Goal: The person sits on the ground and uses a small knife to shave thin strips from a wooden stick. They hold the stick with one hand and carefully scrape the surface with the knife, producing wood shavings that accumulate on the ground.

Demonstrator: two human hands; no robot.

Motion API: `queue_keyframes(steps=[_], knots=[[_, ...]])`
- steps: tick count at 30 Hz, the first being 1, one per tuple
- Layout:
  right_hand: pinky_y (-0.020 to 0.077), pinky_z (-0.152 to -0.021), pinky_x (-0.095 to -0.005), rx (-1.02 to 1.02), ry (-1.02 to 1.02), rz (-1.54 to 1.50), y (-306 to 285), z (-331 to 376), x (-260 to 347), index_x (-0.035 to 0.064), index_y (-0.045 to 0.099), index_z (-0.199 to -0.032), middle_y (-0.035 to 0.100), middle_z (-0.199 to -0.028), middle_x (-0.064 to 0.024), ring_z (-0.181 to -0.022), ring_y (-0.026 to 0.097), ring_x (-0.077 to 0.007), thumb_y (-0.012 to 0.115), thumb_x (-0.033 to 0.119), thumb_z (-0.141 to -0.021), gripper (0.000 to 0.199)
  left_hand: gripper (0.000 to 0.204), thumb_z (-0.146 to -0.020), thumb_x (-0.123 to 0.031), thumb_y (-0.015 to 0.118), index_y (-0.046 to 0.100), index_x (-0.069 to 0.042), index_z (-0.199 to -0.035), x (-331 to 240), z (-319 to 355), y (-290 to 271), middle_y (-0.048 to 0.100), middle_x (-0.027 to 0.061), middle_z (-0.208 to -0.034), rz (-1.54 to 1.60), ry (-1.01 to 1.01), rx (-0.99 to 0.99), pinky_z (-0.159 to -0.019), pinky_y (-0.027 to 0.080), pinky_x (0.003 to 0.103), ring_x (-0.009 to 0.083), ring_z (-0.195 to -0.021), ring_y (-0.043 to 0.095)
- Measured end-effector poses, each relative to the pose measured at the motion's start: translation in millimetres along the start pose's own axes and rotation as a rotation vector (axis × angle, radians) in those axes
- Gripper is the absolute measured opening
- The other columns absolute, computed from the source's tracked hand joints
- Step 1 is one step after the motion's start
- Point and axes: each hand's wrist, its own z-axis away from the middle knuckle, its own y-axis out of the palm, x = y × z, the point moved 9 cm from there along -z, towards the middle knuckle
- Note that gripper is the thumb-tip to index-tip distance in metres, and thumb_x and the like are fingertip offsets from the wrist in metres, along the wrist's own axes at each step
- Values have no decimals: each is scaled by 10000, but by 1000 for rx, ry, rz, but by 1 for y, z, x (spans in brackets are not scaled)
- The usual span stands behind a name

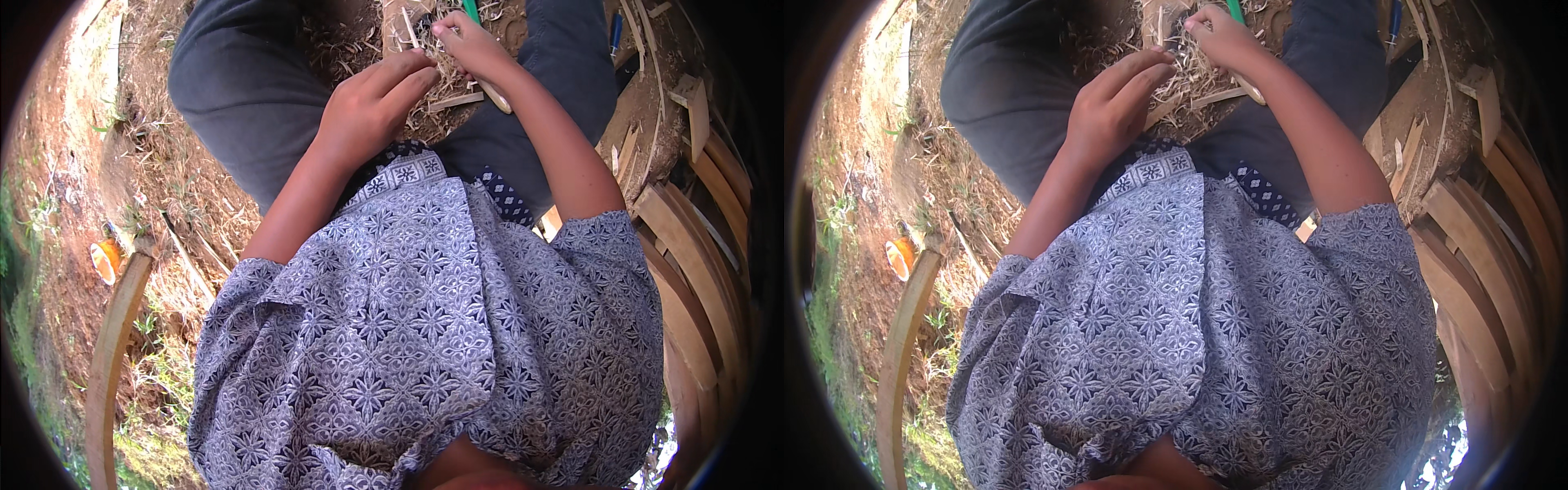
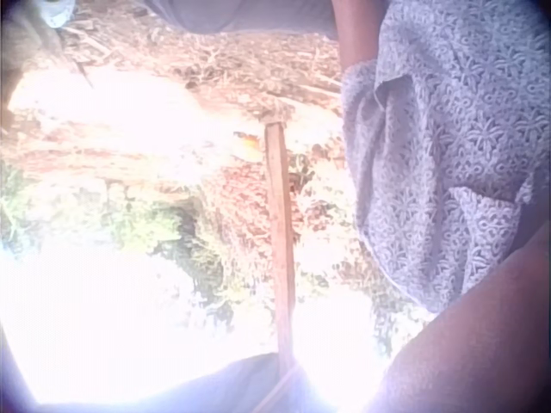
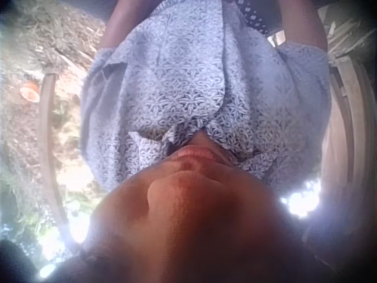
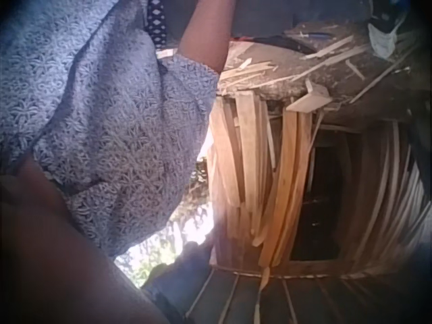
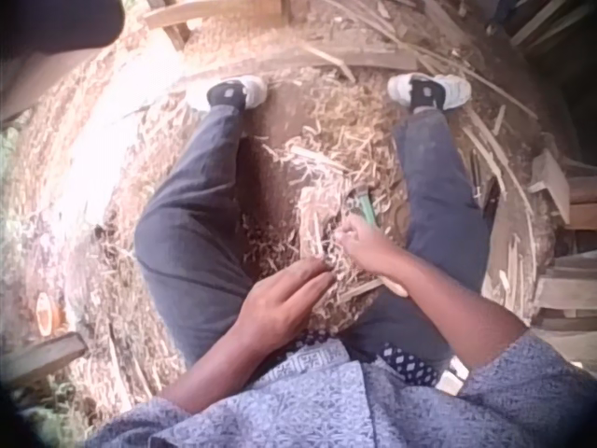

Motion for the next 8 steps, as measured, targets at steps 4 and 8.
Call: queue_keyframes(steps=[4,8], knots=[[381,-434,-285,111,-46,99,-3,31,33,143,581,-1177,514,-609,13,-476,474,-86,581,396,-1047,285,365,-792,64,628,694,-63,-1128,-1,-1,2,708,92,-1191,1,5,16,-862,601,366,288,-1085,716],[368,-435,-283,109,-128,176,-3,20,40,147,582,-1171,527,-622,16,-475,471,-90,574,396,-1051,276,406,-771,-16,703,683,-106,-1167,2,-1,-1,685,86,-1208,-28,5,-30,-830,603,363,284,-1035,711]])
